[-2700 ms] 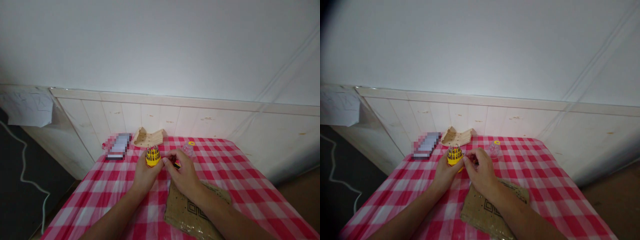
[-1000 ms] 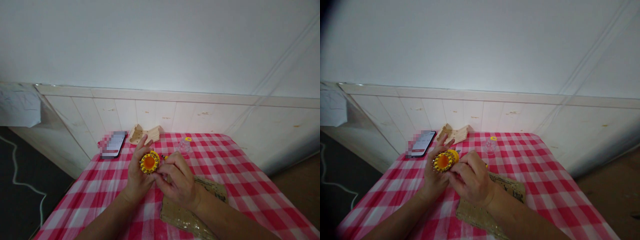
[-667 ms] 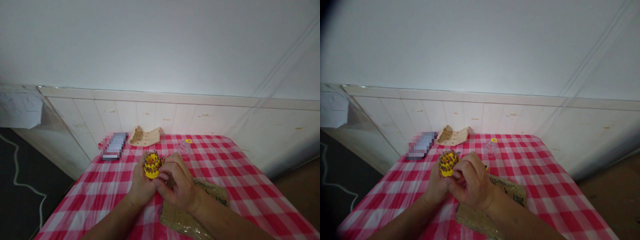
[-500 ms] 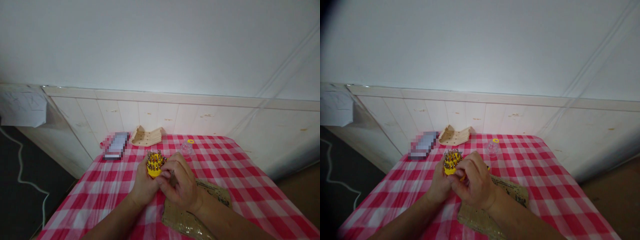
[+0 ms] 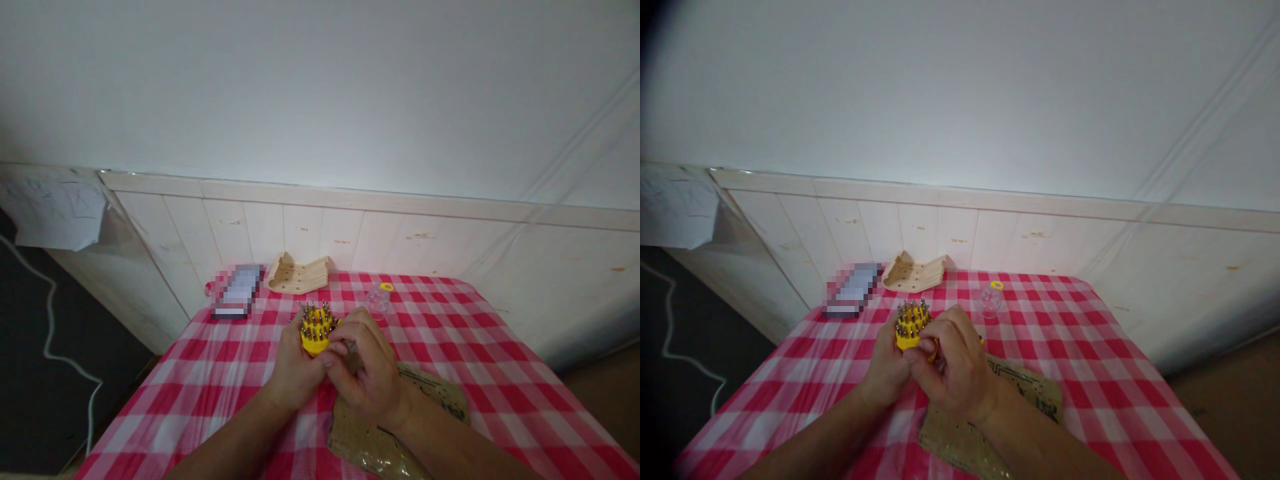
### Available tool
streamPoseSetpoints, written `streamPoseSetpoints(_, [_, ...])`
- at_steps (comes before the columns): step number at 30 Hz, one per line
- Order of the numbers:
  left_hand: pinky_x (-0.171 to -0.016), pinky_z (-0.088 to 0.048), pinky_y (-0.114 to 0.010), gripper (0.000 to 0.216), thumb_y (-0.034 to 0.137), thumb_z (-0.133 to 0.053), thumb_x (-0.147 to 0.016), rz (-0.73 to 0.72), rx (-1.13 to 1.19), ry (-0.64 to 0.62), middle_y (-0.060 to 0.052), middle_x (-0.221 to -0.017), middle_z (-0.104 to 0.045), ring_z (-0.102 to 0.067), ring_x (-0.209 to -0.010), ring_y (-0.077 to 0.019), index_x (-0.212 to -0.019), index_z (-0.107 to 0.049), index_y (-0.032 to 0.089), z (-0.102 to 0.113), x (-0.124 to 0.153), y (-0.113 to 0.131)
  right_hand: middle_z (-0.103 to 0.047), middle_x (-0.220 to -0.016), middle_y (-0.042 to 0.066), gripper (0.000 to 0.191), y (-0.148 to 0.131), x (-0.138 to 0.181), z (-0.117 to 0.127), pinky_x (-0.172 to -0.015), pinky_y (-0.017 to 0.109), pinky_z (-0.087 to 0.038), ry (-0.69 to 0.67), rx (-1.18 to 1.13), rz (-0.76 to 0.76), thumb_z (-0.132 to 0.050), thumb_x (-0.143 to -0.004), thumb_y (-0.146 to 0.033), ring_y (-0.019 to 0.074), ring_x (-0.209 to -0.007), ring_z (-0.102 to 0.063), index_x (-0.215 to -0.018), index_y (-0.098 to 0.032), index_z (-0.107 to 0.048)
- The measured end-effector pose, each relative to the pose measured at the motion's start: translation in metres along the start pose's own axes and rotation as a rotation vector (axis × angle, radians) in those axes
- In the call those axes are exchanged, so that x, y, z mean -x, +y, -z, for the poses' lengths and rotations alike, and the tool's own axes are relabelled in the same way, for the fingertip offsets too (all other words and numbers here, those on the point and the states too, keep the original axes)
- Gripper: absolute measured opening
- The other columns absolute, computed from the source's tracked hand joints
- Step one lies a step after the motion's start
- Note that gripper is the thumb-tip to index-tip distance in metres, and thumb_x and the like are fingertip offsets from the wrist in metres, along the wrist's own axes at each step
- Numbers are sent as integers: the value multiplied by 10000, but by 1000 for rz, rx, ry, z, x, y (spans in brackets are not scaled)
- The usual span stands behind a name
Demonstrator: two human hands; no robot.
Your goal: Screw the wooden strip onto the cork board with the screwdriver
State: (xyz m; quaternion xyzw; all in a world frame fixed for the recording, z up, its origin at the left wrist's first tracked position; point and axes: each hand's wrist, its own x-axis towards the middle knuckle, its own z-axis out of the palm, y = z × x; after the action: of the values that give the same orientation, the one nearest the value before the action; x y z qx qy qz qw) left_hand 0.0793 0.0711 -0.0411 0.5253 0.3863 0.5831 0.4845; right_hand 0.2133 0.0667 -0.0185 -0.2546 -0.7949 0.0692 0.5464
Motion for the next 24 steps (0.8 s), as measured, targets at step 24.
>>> streamPoseSetpoints(24, [-918, -470, -345, 273, 254, -510, -931, -117, -150, -22, -60, -1123, -614, -582, -1020, -197, -1197, -470, 208, 4, -4, -7, -681, -1085, 89, 254, 15, -2, 0, -855, 396, -559, -78, 23, -403, -613, -907, -311, 225, -975, -667, -1143, -218, -596])
